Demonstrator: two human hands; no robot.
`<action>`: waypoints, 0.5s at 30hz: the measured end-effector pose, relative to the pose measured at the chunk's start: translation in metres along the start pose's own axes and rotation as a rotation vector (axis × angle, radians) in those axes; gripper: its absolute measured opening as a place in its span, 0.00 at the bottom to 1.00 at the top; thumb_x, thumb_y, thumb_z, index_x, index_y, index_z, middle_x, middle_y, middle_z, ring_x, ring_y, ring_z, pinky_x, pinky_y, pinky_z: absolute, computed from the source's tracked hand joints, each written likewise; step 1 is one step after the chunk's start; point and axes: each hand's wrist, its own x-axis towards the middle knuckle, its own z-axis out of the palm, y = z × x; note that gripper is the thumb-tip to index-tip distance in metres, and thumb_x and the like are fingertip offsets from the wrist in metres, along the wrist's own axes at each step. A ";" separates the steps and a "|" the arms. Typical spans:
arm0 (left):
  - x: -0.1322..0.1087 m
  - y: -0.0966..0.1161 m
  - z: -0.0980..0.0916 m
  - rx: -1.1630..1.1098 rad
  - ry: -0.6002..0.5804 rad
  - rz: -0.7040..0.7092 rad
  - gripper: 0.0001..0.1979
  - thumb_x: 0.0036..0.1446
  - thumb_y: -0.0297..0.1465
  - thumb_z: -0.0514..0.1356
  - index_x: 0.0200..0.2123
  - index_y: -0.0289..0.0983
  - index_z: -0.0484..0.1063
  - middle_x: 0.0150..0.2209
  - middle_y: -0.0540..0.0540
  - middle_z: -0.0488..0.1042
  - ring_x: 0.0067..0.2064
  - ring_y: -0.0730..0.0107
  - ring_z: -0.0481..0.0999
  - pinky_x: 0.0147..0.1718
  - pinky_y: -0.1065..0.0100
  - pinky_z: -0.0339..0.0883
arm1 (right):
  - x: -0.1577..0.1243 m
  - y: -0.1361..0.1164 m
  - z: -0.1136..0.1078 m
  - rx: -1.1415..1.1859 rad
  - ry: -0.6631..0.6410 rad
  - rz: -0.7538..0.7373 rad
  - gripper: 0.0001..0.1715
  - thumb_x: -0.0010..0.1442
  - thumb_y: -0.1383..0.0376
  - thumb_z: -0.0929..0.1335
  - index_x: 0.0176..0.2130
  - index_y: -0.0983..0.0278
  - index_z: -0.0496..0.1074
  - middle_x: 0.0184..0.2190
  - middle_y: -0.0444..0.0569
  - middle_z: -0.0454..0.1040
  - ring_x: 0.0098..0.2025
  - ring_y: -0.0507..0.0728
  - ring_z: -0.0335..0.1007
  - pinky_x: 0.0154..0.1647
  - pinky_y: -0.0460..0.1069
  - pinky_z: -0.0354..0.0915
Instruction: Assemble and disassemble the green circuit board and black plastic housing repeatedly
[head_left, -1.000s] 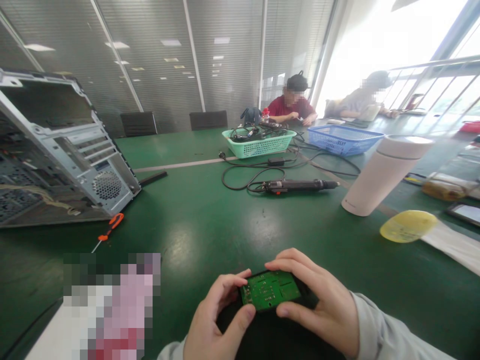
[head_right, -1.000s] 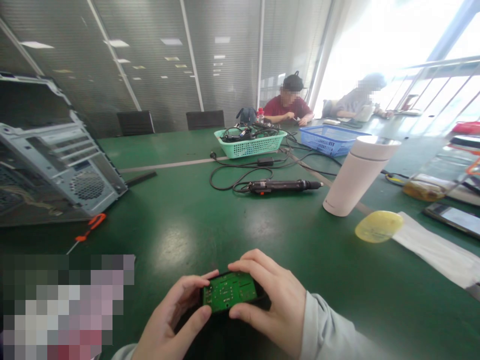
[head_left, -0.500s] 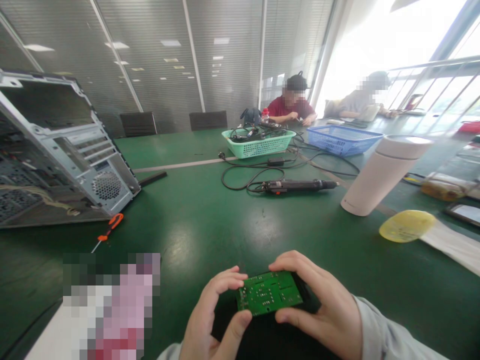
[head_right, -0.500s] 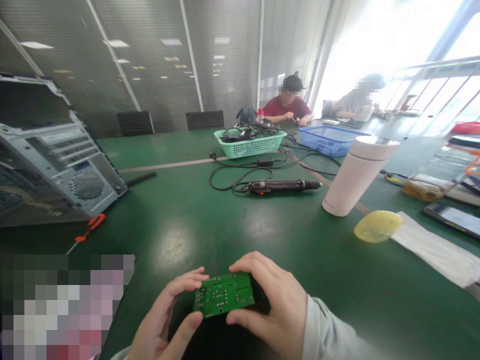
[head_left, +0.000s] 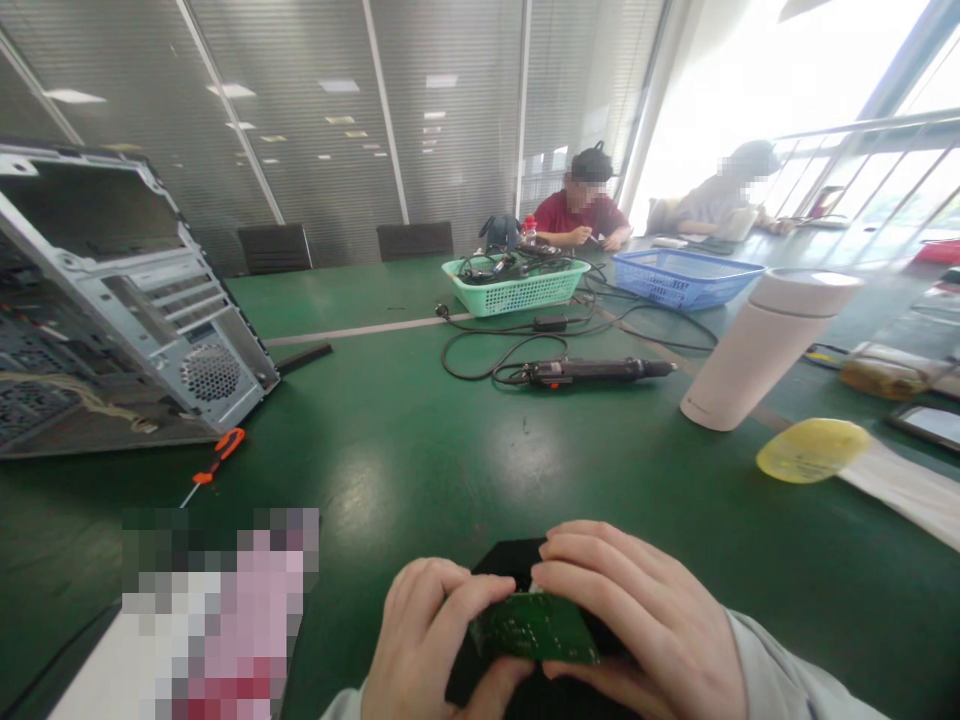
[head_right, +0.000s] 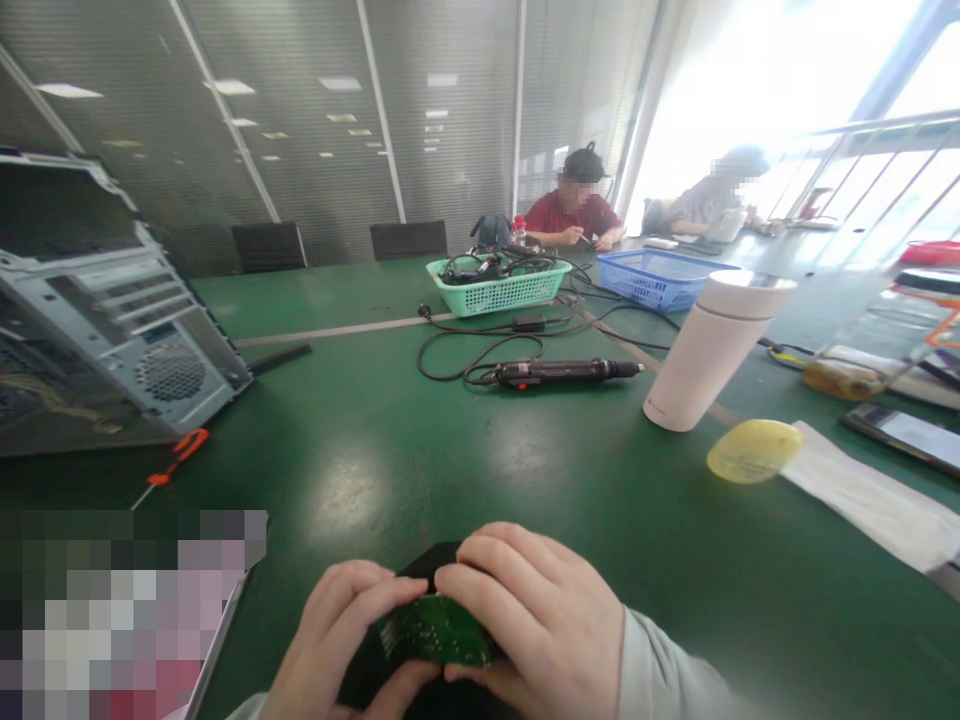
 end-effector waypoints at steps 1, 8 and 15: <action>-0.001 0.000 0.000 -0.006 0.006 -0.006 0.20 0.51 0.32 0.69 0.48 0.44 0.72 0.36 0.48 0.79 0.37 0.60 0.78 0.41 0.65 0.69 | 0.000 0.001 0.000 0.034 -0.006 0.016 0.21 0.67 0.54 0.60 0.55 0.61 0.63 0.44 0.51 0.76 0.48 0.57 0.72 0.48 0.50 0.69; -0.007 0.006 0.004 -0.216 0.143 -0.195 0.19 0.55 0.35 0.66 0.50 0.48 0.71 0.41 0.48 0.77 0.42 0.57 0.76 0.46 0.63 0.66 | -0.004 0.015 -0.004 0.217 -0.025 0.243 0.32 0.61 0.49 0.67 0.60 0.55 0.57 0.43 0.47 0.74 0.43 0.55 0.73 0.44 0.48 0.69; -0.012 0.008 0.017 -0.706 0.310 -0.765 0.20 0.57 0.46 0.62 0.49 0.44 0.74 0.48 0.45 0.77 0.55 0.53 0.71 0.54 0.61 0.64 | -0.005 0.027 -0.007 0.273 -0.147 0.400 0.37 0.54 0.52 0.73 0.58 0.57 0.62 0.44 0.48 0.72 0.45 0.56 0.72 0.47 0.50 0.68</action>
